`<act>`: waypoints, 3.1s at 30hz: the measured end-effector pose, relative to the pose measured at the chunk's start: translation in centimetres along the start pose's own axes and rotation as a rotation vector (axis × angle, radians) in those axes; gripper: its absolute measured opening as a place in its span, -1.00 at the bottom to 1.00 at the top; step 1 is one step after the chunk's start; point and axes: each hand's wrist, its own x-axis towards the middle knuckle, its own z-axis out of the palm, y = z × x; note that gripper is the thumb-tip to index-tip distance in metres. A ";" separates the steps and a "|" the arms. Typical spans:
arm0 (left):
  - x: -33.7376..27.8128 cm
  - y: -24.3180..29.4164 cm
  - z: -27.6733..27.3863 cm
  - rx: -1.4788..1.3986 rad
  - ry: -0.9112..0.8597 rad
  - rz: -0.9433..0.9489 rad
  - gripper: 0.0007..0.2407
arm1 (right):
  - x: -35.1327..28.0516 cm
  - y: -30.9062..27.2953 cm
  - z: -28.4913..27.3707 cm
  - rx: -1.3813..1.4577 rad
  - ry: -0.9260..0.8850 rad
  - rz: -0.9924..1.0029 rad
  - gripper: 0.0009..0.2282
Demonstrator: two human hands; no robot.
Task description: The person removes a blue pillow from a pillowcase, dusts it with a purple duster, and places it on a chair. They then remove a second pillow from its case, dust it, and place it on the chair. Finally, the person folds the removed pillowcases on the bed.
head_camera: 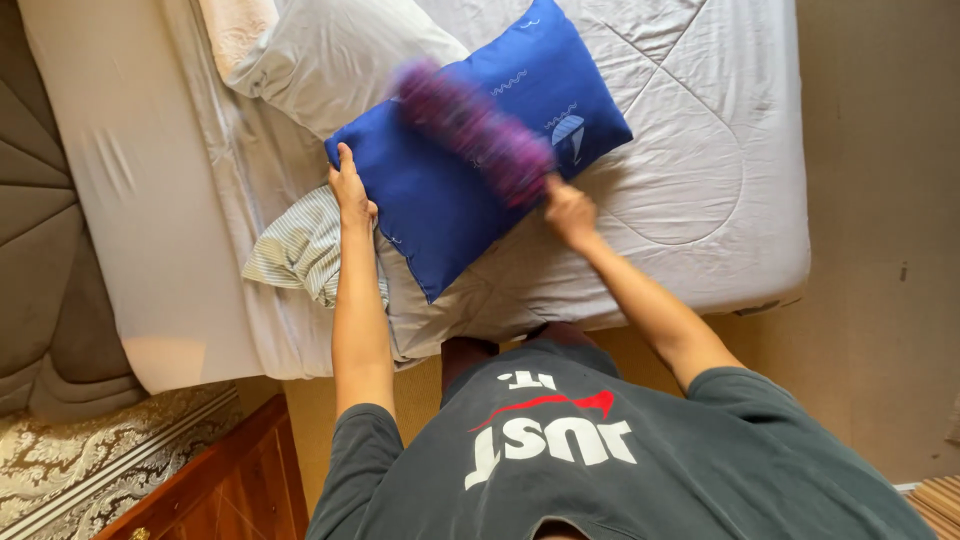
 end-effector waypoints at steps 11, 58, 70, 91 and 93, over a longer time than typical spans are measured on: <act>3.5 -0.7 4.4 -0.135 0.061 -0.281 -0.26 | -1.1 -2.4 -4.5 0.321 0.070 -0.081 -0.86; -18.5 14.9 16.9 0.096 -0.178 0.855 -0.89 | 5.6 11.4 -0.9 0.535 0.054 0.944 -0.62; -15.9 17.2 8.4 0.040 -0.272 1.319 -0.77 | 8.5 3.0 -11.2 0.737 0.214 0.533 -0.78; -7.4 -6.9 9.8 1.913 1.025 0.045 -0.81 | -1.0 -11.9 -2.9 0.305 -0.152 -0.102 -0.64; -7.6 -4.3 6.5 1.234 0.464 0.381 -0.88 | -0.3 -9.8 -1.9 0.238 -0.092 -0.110 -0.67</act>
